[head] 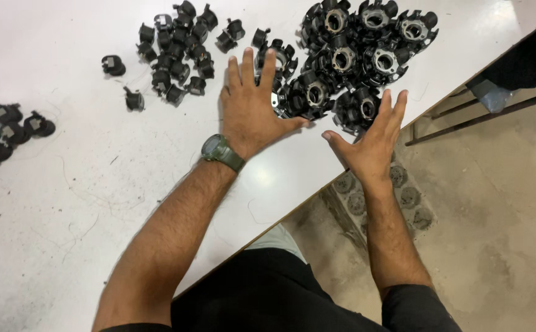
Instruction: The person repeatedly picks up small black mechanical parts from a white table and rubs their surfaces with a small rectangular tool, then places them back. The person also moves a pile of parts aside to access more items and continues the same rubbing action on each part.
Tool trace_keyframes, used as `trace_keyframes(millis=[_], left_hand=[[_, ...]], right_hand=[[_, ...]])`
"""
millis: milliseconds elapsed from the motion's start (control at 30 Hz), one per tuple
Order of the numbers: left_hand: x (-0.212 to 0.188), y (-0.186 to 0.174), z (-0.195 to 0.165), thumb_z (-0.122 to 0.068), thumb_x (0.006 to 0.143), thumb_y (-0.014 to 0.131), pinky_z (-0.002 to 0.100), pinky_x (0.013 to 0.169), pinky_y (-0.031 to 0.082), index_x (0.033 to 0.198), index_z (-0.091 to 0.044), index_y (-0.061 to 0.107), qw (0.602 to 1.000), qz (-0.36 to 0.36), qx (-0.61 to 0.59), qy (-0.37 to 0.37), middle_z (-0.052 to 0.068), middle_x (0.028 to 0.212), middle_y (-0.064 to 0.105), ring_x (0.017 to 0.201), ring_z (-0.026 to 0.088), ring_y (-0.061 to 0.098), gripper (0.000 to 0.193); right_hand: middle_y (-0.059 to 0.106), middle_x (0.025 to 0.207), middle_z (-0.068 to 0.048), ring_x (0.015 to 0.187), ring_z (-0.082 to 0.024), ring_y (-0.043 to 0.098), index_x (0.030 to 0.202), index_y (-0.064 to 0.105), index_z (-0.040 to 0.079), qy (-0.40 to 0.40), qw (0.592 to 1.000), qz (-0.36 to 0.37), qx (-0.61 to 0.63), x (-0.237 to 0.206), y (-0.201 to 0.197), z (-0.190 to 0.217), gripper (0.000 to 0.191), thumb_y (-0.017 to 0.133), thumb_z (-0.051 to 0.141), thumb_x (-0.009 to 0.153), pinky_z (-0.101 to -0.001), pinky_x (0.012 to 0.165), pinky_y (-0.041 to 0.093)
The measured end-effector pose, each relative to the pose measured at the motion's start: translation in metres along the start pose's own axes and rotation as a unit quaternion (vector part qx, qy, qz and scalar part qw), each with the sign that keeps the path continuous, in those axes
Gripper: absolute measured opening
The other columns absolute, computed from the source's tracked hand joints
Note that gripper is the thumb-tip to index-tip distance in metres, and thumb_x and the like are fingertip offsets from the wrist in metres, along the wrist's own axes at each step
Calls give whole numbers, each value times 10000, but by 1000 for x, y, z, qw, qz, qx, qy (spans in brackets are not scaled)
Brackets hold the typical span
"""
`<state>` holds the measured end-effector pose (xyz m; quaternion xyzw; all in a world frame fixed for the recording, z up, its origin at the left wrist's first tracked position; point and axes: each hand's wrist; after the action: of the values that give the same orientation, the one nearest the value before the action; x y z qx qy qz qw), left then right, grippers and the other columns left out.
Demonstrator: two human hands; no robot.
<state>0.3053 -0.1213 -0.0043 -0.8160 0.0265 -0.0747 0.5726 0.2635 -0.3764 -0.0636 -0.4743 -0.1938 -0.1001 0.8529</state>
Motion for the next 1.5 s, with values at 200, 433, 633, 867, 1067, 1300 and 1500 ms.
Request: trace_keyframes(millis=[200,433,633,867,1067,1300,1500], left_hand=[[40,0,-28,-814,607,806,704,1067,373,1600,-129,207,993,114,6,35,262,1630,149,1471,579,139,1347],[87,0,-60,-828,596,801,690,1095,350,1595,-135,229,991,106,-13,82,262,1624,196,1460,585,160,1343],[134,-6,-100,-825,600,775,664,1139,306,1611,-170,189,994,74,-40,74,226,1664,127,1485,555,143,1340],[117,2,-123,-695,829,657,672,1173,206,1602,-147,200,992,20,-19,120,221,1670,81,1521,466,132,1052],[-15,-8,-48,-580,925,575,633,1181,181,1490,-93,402,951,209,-8,229,217,1624,219,1515,402,160,766],[-212,-58,56,-387,904,682,450,897,459,1346,-31,613,987,119,-92,54,161,1276,579,1167,336,537,572],[-269,-8,66,-286,879,730,442,896,474,1191,-84,680,1000,-4,2,26,116,1165,599,1091,279,562,375]], right_hand=[[70,1681,-347,1583,-506,150,1645,112,0,13,1000,-12,14,26,-4,-21,1463,1051,431,610,-556,1279,272],[191,1722,-277,1597,-439,274,1666,95,-1,26,996,9,84,83,-28,-49,1343,986,308,710,-498,1299,296],[190,1690,-275,1574,-423,270,1662,89,-9,86,985,-108,106,118,-30,-49,1168,912,295,891,-487,1295,301],[176,1705,-269,1609,-442,213,1678,115,-13,83,977,-179,84,124,-37,-49,995,796,389,1073,-550,1331,271],[241,1650,-209,1571,-415,271,1581,325,4,-26,975,-219,28,114,-29,-57,733,714,400,1103,-571,1304,310],[488,1431,-212,1363,-365,507,1378,535,35,-217,972,-22,89,80,9,12,583,784,350,956,-520,1130,515],[491,1443,-195,1382,-330,446,1434,553,111,-456,862,157,159,52,73,160,589,731,401,953,-554,1200,357]])
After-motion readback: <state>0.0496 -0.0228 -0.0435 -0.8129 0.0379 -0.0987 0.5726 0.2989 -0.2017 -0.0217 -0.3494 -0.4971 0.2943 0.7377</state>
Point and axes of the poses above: each hand's wrist, its own x-axis towards the middle knuckle, its own y-axis out of the palm, z = x × y
